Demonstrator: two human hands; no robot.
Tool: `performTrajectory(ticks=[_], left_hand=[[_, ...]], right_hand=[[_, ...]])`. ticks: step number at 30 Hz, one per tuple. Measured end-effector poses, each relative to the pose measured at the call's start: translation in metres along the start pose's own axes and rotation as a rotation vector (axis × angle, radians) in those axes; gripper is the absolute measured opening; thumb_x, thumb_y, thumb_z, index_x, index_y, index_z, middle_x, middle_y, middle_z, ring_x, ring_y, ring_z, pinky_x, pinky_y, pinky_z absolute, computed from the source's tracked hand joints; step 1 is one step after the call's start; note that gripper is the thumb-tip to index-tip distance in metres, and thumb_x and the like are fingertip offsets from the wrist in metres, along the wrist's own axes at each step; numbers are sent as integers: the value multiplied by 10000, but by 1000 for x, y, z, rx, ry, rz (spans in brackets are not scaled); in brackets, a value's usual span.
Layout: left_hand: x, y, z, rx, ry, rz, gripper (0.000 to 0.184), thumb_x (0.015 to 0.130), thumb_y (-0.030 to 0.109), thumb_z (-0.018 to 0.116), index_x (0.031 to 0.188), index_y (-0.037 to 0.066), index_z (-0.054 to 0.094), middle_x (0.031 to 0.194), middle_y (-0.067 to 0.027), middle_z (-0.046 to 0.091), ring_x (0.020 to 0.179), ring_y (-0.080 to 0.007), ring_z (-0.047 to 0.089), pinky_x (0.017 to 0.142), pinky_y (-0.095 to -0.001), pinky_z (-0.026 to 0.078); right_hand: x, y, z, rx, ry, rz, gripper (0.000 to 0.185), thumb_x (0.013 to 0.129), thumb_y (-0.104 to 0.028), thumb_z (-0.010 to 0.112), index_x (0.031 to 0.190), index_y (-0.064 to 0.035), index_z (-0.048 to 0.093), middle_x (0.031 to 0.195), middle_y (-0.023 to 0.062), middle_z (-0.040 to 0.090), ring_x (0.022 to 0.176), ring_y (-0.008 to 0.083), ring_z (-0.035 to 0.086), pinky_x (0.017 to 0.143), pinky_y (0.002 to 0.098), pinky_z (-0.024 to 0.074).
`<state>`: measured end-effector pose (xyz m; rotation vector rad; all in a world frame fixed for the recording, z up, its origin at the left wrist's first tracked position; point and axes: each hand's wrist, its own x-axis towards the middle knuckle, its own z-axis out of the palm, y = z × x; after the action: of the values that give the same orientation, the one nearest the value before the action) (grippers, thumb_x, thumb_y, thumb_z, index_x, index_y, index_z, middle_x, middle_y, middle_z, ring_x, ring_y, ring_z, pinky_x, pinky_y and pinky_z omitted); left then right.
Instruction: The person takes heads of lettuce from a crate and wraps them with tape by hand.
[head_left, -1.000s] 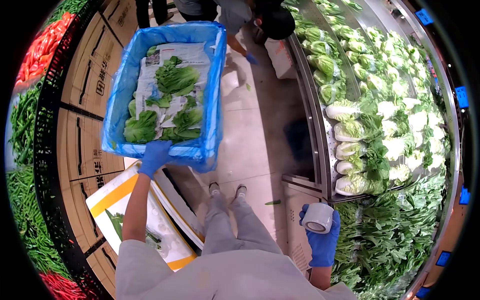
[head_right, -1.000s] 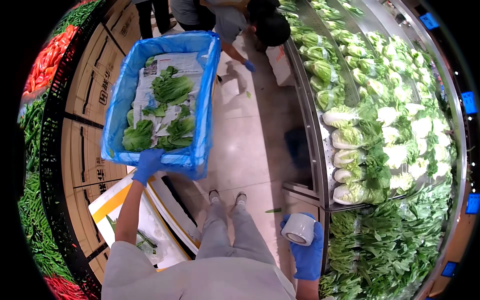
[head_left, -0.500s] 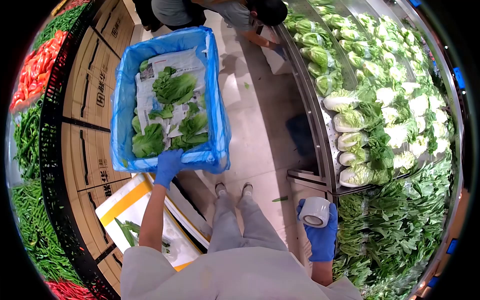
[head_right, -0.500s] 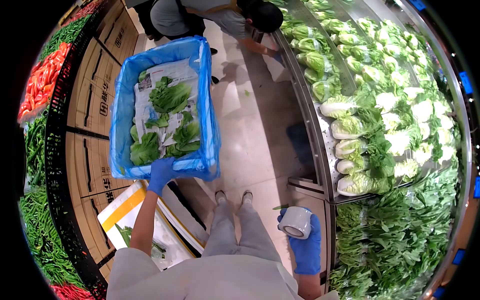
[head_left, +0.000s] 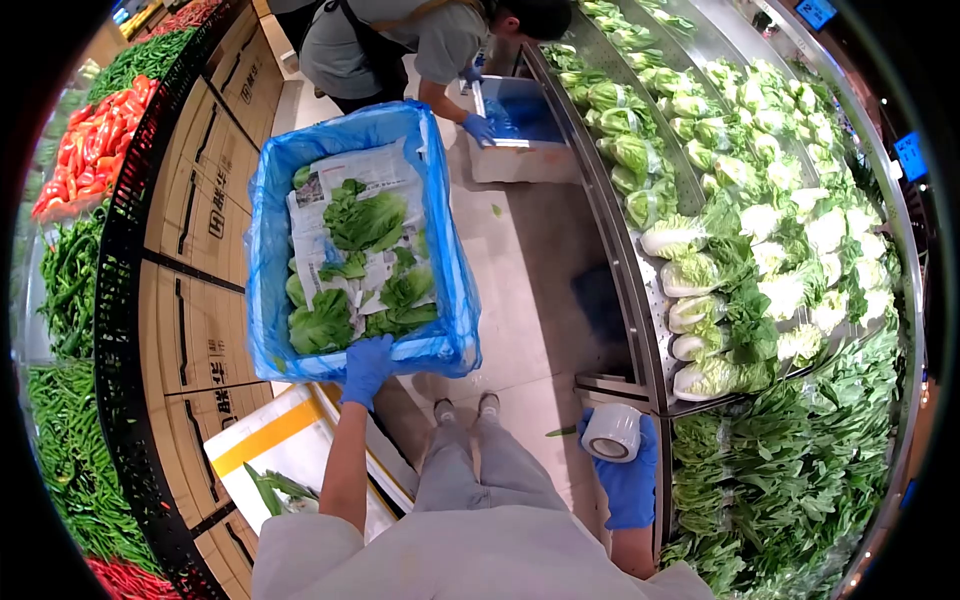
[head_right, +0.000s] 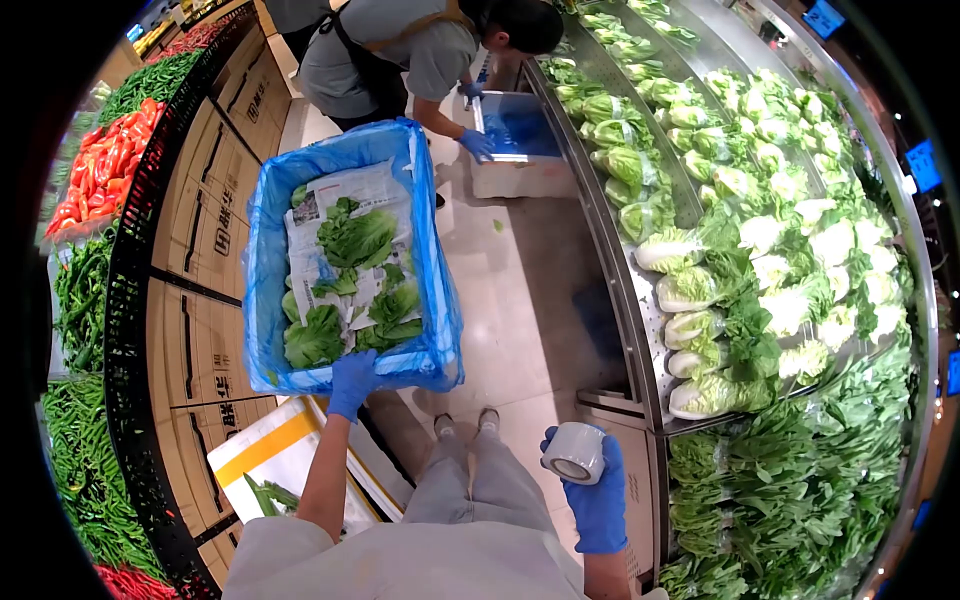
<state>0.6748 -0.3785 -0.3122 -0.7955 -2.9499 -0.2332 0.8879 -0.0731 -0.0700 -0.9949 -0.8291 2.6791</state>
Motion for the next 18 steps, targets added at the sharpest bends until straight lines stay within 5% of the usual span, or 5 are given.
performTrajectory(ticks=[2, 18], left_hand=[[1, 2, 2, 8, -8, -10, 188, 687, 280, 601, 754, 119, 531, 636, -73, 560, 569, -255, 574, 486, -374, 438], [21, 34, -14, 92, -168, -136, 242, 723, 297, 591, 876, 130, 506, 739, -45, 540, 672, -209, 574, 591, -348, 409]], right_hand=[[6, 1, -6, 40, -10, 21, 455, 869, -395, 471, 1132, -24, 476, 1113, 278, 518, 999, 390, 545, 855, 469, 460], [138, 29, 7, -96, -20, 309, 488, 866, -399, 497, 1126, 14, 481, 1056, 218, 558, 959, 337, 568, 799, 435, 504]])
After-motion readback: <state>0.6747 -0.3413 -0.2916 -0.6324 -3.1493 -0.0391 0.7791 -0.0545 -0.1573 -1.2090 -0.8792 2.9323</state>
